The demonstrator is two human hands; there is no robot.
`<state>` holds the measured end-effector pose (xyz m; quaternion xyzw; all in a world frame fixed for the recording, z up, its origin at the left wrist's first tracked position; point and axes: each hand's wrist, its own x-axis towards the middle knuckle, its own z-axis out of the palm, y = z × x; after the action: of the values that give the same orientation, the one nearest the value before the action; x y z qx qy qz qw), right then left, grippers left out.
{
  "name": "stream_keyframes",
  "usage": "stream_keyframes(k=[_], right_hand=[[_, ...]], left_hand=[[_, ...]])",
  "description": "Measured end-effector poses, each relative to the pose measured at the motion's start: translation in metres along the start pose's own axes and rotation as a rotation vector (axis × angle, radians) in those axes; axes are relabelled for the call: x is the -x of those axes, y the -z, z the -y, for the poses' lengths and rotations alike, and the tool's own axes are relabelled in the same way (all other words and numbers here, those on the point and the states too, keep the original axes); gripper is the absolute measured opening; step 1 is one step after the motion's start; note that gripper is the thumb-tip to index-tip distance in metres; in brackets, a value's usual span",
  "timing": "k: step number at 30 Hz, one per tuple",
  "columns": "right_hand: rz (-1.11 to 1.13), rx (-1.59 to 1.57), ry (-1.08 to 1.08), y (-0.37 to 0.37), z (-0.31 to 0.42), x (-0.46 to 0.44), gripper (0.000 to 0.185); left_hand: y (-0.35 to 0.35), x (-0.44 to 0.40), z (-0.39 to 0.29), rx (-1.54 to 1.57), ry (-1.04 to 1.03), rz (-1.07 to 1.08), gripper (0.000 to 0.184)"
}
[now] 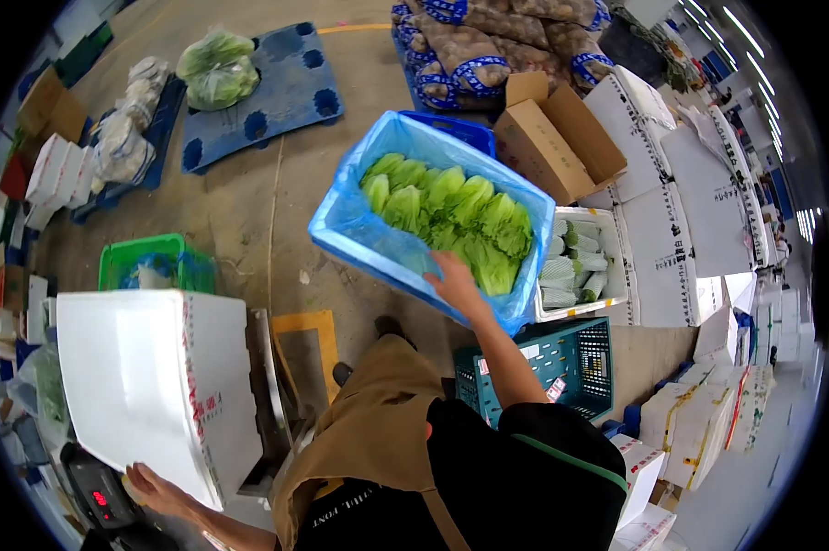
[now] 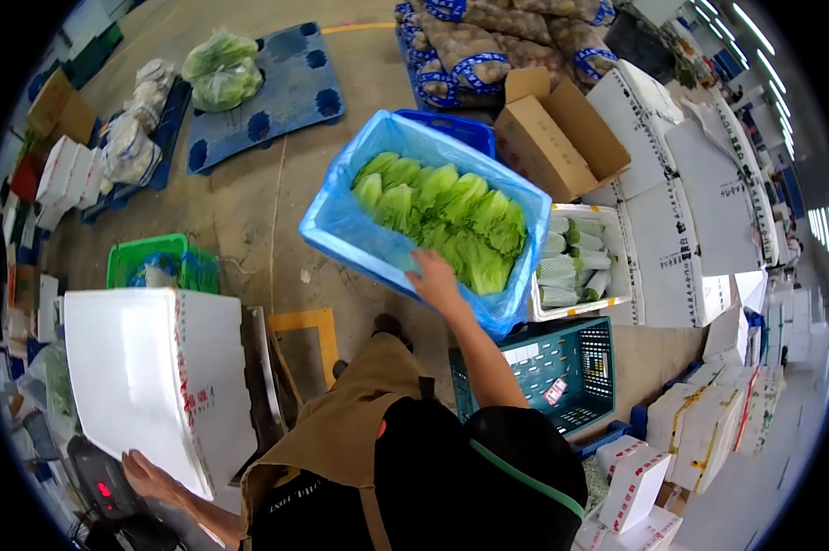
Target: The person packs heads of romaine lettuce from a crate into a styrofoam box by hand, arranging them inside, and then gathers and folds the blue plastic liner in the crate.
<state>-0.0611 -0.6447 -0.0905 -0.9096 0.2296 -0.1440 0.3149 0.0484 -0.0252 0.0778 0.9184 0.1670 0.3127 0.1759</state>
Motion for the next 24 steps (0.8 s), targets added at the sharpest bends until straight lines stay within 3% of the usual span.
stream_keyframes(k=[2,5,8,12,15,18,24], right_hand=[[-0.119,0.089,-0.139,0.014,-0.063,-0.020,0.049],[-0.217,0.208,-0.356,0.035,-0.139,-0.052,0.052],[-0.176,0.314,-0.542,0.050,-0.199,-0.092,0.057],[-0.131,0.378,-0.582,0.037,-0.288,-0.125,0.034],[-0.263,0.536,-0.624,0.054,-0.304,-0.136,0.020],[-0.282,0.695,-0.406,0.088,-0.318,-0.139,0.020],[-0.283,0.453,-0.382,0.120,-0.324,-0.141,0.011]], left_hand=[[-0.027,0.015,-0.083,0.461,0.149,0.173,0.043],[-0.099,0.047,-0.184,0.745,0.127,0.589,0.031],[-0.175,0.096,-0.320,0.768,-0.051,1.103,0.025],[-0.320,0.177,-0.447,0.696,-0.453,1.480,0.026],[-0.409,0.245,-0.529,0.654,-0.615,1.616,0.033],[-0.467,0.304,-0.589,0.551,-0.780,1.683,0.045],[-0.513,0.369,-0.639,0.260,-0.864,1.787,0.077]])
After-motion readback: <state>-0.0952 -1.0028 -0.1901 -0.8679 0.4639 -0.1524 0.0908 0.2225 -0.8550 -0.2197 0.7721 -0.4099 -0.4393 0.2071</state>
